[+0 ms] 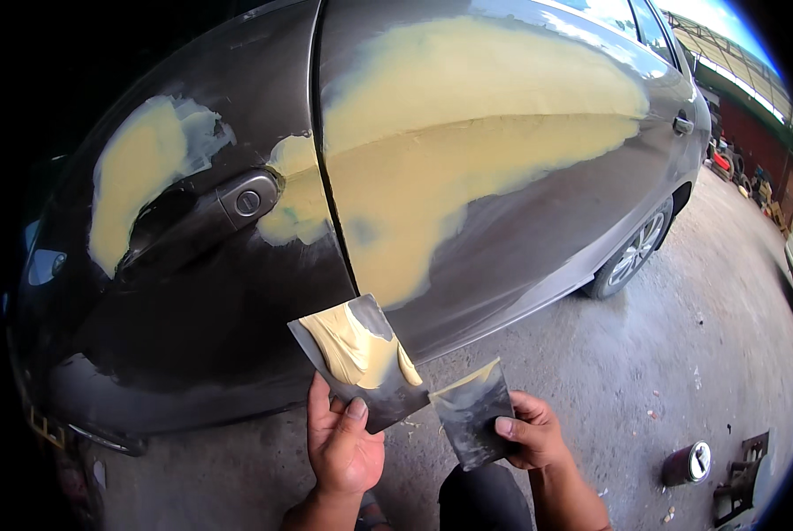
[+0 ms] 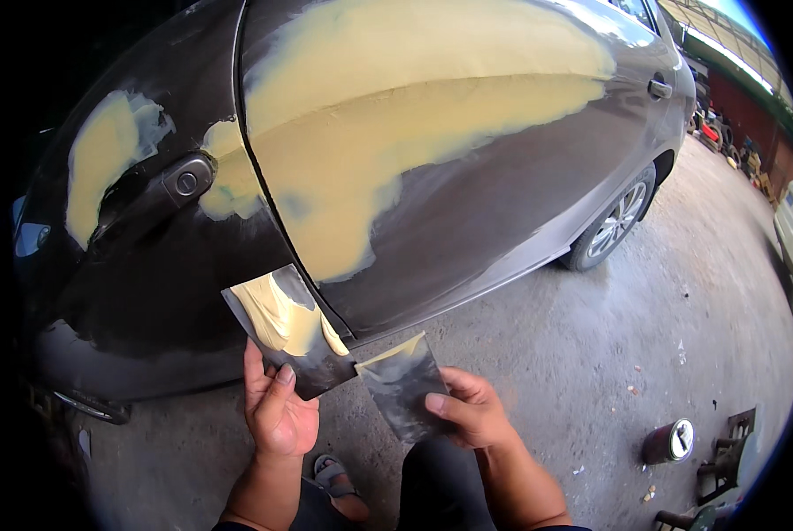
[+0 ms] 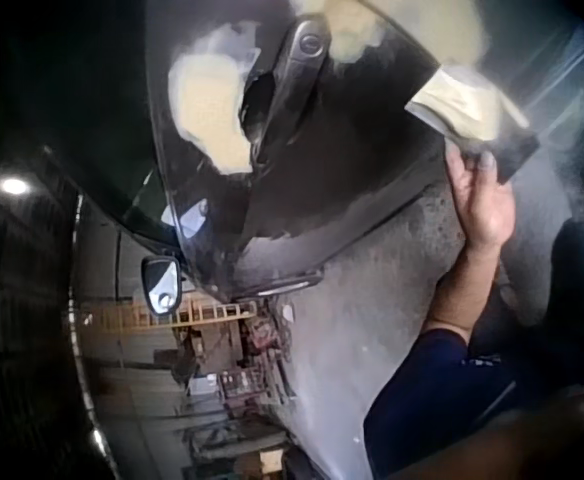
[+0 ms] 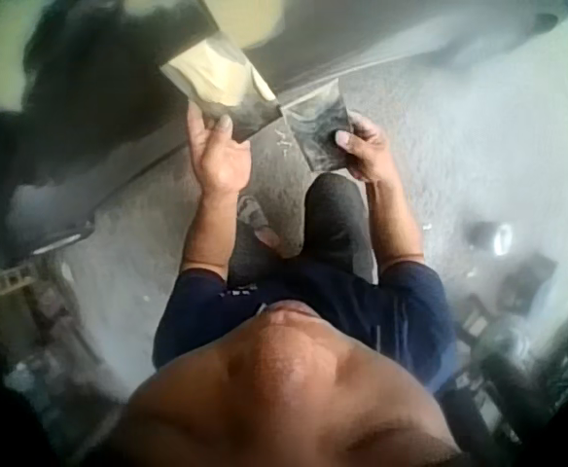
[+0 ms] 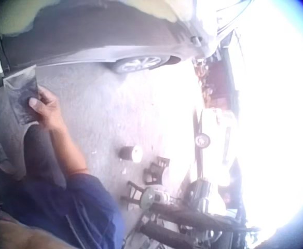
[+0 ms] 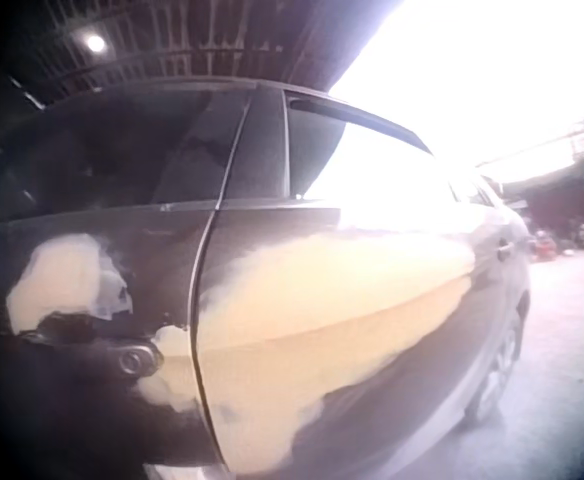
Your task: The person applies a beige body filler to the side of a dark gray car using a metal spreader. They repeatedly scoop the filler from a larger scraper and spread it across the car door and rear quarter panel, smoothing the surface to cover the underlying paint.
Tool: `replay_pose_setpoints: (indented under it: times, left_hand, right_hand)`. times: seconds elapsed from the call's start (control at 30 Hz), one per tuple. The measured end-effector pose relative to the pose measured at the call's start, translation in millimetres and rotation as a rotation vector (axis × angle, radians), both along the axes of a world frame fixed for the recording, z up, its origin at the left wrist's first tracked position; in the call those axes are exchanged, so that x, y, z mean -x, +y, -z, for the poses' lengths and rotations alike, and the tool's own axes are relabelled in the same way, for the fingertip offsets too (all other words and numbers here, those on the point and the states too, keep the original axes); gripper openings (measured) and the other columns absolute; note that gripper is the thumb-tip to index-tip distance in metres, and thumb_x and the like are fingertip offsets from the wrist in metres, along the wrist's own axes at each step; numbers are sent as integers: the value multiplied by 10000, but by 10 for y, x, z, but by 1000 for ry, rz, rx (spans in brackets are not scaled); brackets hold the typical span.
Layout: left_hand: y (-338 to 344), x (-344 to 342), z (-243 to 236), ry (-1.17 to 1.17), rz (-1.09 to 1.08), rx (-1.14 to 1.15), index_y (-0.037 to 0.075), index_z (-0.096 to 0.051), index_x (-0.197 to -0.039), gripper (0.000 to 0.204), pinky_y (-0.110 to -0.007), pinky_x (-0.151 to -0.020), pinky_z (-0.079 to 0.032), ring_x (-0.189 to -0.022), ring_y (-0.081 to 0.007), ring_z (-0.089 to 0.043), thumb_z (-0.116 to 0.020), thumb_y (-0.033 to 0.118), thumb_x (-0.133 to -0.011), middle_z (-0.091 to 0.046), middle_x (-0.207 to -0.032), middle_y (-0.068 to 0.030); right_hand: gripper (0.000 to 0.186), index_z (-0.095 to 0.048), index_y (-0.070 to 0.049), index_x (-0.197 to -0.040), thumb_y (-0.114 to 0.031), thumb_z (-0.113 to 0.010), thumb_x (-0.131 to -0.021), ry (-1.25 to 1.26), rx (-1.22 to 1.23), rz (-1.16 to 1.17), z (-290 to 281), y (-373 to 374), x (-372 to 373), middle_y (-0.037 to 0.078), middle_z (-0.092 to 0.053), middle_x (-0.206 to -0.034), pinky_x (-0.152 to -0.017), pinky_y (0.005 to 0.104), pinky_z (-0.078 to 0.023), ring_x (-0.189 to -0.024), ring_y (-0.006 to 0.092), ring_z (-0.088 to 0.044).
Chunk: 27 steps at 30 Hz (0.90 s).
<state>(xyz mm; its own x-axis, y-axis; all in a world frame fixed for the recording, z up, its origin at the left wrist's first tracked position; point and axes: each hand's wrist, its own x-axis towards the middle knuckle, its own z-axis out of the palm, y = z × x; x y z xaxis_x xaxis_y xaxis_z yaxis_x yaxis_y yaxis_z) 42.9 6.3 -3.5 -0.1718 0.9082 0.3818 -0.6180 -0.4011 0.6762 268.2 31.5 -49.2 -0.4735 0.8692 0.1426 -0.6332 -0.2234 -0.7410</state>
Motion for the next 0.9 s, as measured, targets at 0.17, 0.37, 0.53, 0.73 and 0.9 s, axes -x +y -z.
replay_pose_setpoints:
  times: [0.17, 0.37, 0.53, 0.73, 0.9]
  left_hand:
    - [-25, -186, 57, 18, 121, -110, -18, -246, -1495, 590, -479, -1140, -283, -1363, -280, -385, -474, 0, -950, -407, -1466, -170]
    - [-117, -79, 110, 568, 189, -49, 10, -471, -1389, 434, -322, -1018, -407, -1206, -234, -541, -503, -26, -958, -529, -1356, -156]
    - [-61, -130, 106, 1208, -81, -281, -36, -573, -1256, 319, -315, -865, -498, -1040, -232, -639, -516, -42, -943, -624, -1215, -163]
    - [39, -41, 469, 435, 309, 83, -15, -511, -1334, 382, -341, -988, -444, -1154, -206, -580, -491, -47, -954, -599, -1287, -128]
    - [9, -216, 370, 233, 471, -12, -24, -499, -1342, 389, -382, -1075, -374, -1236, -212, -523, -488, -28, -953, -573, -1325, -126]
  right_hand:
    - [399, -489, 48, -1290, -38, -631, -928, -334, -34, -13, 13, -36, 118, 120, -636, -1144, -895, 308, -488, -1045, 164, -596]
    - [408, -464, 11, -1250, 7, -658, -892, -200, -36, 86, -118, -12, 36, 111, -645, -1095, -868, 296, -492, -995, 151, -609]
    - [481, -459, 18, -1317, 33, -653, -877, -63, -66, 145, -376, 45, -242, 143, -654, -1139, -881, 313, -512, -1016, 182, -630]
    - [438, -607, -25, -1248, 88, -614, -824, -311, -923, 216, -858, 161, -537, 160, -612, -1255, -959, 398, -494, -1152, 289, -596]
    - [564, -638, -109, -1268, 47, -601, -728, -579, -997, 19, -884, 151, -598, 174, -526, -1371, -1006, 429, -452, -1227, 359, -543]
